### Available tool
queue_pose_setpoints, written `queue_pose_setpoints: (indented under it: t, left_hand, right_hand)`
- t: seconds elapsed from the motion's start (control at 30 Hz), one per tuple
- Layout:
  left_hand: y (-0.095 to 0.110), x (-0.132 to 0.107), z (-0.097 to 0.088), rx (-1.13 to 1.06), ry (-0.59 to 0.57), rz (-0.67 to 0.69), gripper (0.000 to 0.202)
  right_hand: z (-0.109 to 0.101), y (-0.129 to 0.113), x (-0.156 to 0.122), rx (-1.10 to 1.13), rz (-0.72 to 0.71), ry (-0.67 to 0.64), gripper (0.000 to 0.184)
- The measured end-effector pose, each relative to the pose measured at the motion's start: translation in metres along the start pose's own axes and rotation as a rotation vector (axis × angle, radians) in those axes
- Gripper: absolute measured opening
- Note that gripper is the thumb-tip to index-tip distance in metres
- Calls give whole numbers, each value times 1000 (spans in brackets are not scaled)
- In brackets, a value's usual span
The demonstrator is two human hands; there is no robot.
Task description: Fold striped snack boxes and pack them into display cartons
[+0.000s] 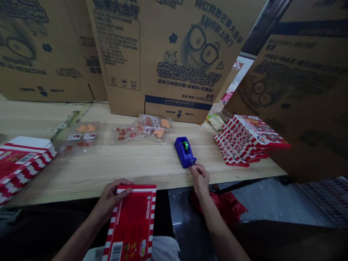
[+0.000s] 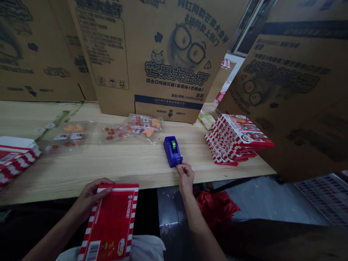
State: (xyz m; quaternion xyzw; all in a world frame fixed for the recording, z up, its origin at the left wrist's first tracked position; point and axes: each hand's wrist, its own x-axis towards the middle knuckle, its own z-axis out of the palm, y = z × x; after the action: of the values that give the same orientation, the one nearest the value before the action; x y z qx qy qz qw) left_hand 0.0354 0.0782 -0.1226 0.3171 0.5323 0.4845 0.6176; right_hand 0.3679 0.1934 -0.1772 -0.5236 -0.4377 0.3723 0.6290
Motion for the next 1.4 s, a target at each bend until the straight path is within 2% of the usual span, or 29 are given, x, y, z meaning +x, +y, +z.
queue_pose_setpoints:
  t: [0.1,0.2,0.23,0.27,0.3,0.37,0.43,0.47,0.5,0.57,0.63,0.67,0.73,0.87,0.93,1.0,1.1,1.17,1.23,1.27,1.33,1.4]
  left_hand:
    - [2,2,1,19,-18,6,27]
    - [10,5,6,15,-20,26,27]
    - [13,7,8,19,-33,32,27]
    - [15,9,11,31,-57,33,27]
    - [17,11,15,48,-85,38,27]
    - [19,15,22,86,-140,58,26]
    - [18,18,29,116,-181,79,25]
    - [18,19,32,130,-194,92,24]
    - [17,19,34,145,-206,100,23]
    - [17,18,36,172,-225,113,22]
    - [19,15,37,200,-236,143,22]
    - [20,12,37,214,-243,161,21]
    - [24,6,37,233,-267,190,20]
    - [30,-4,37,209,-354,194,21]
    - [29,-5,34,187,-360,207,21]
    - [27,-5,28,171,-344,216,21]
    - [25,-3,19,167,-310,212,22]
    - [24,-5,19,175,-265,214,22]
    - [22,-10,26,190,-202,236,23]
    - [21,-12,31,203,-178,253,24]
    - [21,-15,38,250,-181,298,26]
    - [28,-15,31,322,-300,340,33]
  right_hand:
    - [-1,5,-1,-24,17,65,26]
    - [2,-8,-7,-12,75,10,28]
    - [6,-18,-11,-8,105,-50,28]
    - [11,-30,-15,-13,134,-159,28]
    - [18,-44,-18,-32,152,-323,28]
    - [38,-72,-25,-112,130,-763,27]
    - [63,-96,-28,-224,23,-1173,26]
    - [76,-104,-29,-288,-54,-1294,25]
    - [87,-110,-28,-366,-135,-1360,24]
    - [105,-115,-25,-554,-249,-1391,23]
    - [115,-113,-20,-703,-221,-1397,27]
    - [117,-111,-17,-727,-144,-1416,31]
    - [117,-102,-14,-663,103,-1487,40]
    - [110,-81,-21,-300,653,-1612,58]
    - [108,-74,-26,-178,767,-1584,57]
    - [108,-78,-29,-184,683,-1440,52]
    - [108,-101,-33,-310,270,-1219,42]
    - [107,-122,-40,-463,-30,-1215,34]
    - [106,-137,-51,-667,-221,-1269,26]
    - [105,-141,-56,-744,-260,-1296,25]
    - [106,-142,-60,-788,-216,-1404,26]
    - [108,-140,-55,-732,-98,-1553,28]
